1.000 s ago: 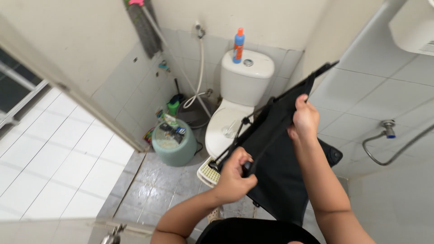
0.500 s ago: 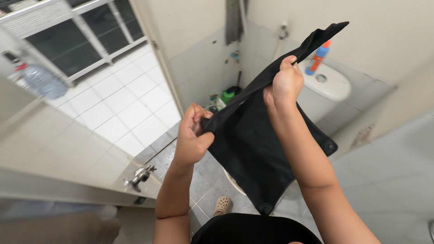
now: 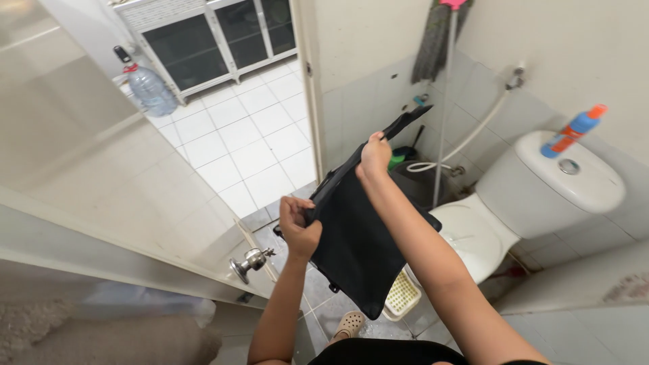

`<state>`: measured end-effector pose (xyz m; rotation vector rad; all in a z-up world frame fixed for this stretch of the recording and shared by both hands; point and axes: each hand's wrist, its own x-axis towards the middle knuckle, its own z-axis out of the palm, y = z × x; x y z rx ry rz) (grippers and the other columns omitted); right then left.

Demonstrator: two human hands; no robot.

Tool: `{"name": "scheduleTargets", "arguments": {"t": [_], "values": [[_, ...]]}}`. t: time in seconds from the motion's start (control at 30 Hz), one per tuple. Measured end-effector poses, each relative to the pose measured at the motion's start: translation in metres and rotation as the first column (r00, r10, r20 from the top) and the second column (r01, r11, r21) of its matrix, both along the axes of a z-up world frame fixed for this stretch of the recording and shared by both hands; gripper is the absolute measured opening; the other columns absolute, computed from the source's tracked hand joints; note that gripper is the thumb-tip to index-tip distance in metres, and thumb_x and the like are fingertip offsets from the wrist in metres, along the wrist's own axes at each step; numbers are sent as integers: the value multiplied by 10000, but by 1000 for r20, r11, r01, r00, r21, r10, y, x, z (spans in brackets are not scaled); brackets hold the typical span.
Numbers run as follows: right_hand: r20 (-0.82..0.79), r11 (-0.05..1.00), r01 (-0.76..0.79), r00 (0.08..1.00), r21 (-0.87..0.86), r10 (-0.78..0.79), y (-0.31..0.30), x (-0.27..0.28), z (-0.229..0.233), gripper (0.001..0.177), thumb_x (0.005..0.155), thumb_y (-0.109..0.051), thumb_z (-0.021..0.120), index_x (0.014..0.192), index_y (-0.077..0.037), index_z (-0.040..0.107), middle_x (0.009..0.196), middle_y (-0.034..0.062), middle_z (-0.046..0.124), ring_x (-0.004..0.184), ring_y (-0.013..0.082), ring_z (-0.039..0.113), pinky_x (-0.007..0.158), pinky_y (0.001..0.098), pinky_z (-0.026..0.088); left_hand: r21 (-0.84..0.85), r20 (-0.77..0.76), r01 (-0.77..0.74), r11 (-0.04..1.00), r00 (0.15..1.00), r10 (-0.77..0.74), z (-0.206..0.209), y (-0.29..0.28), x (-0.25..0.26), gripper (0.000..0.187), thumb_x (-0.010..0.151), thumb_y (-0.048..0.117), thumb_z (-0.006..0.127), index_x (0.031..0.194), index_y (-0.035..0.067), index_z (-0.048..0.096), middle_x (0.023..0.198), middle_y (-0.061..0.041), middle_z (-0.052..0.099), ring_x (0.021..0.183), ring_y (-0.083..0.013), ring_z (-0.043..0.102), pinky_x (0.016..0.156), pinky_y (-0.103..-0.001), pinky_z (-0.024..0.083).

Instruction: Cleaning bathroom tiles and the shower head with a toothbrush and water.

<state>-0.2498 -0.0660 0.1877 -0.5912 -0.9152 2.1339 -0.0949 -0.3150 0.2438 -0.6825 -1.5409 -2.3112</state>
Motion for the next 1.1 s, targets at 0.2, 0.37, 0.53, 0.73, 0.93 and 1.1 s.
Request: {"name": "scheduleTargets", "arguments": {"t": [0.2, 0.37, 0.53, 0.73, 0.93, 1.1], "values": [[364, 978, -96, 931, 184, 22, -55, -92, -145, 365, 1068, -284, 477, 839, -18, 578, 753, 54, 542, 706, 158, 453, 647, 380, 427, -64, 119, -188, 980, 974, 195, -128, -13, -28, 382, 646, -151, 547, 920, 59, 383, 954, -74, 544, 963, -177, 561, 972, -282, 446], [496, 939, -248, 863, 237, 103, -99, -123, -224, 395, 1058, -307, 475, 931, 32, 632, 858, 131, 671, 780, 224, 581, 747, 410, 492, -175, 255, -244, 954, 925, 283, -186, -22, -37, 345, 618, -140, 556, 883, 50, 444, 912, -58, 517, 884, -170, 521, 861, -271, 424], [637, 869, -354, 769, 345, 61, -108, -147, -246, 431, 1078, -314, 432, 955, 43, 640, 892, 197, 687, 803, 298, 636, 777, 446, 502, -373, 226, -252, 893, 909, 351, -199, -4, -57, 273, 617, -111, 534, 833, 33, 450, 836, -74, 419, 756, -217, 436, 737, -314, 429], [573, 920, -306, 811, 243, 118, -107, -148, -273, 381, 1077, -293, 466, 1010, 44, 630, 985, 200, 699, 872, 286, 624, 818, 406, 505, -404, 119, -290, 868, 924, 364, -227, -8, -74, 235, 612, -90, 505, 781, 8, 375, 825, -122, 391, 765, -291, 461, 765, -332, 466], [703, 908, -336, 708, 251, 67, -90, -157, -292, 366, 1088, -305, 442, 1030, 18, 604, 976, 167, 671, 851, 275, 617, 816, 400, 492, -441, 151, -241, 864, 929, 337, -241, -4, -95, 239, 628, -80, 518, 821, -2, 401, 844, -135, 425, 778, -308, 479, 749, -349, 460], [641, 981, -136, 767, 138, 16, -62, -160, -352, 401, 1131, -267, 482, 982, 86, 598, 928, 188, 620, 825, 250, 522, 772, 432, 485, -487, 107, -348, 801, 887, 450, -261, -16, -119, 250, 631, -77, 518, 874, -17, 510, 855, -148, 529, 816, -320, 570, 785, -348, 494]]}}
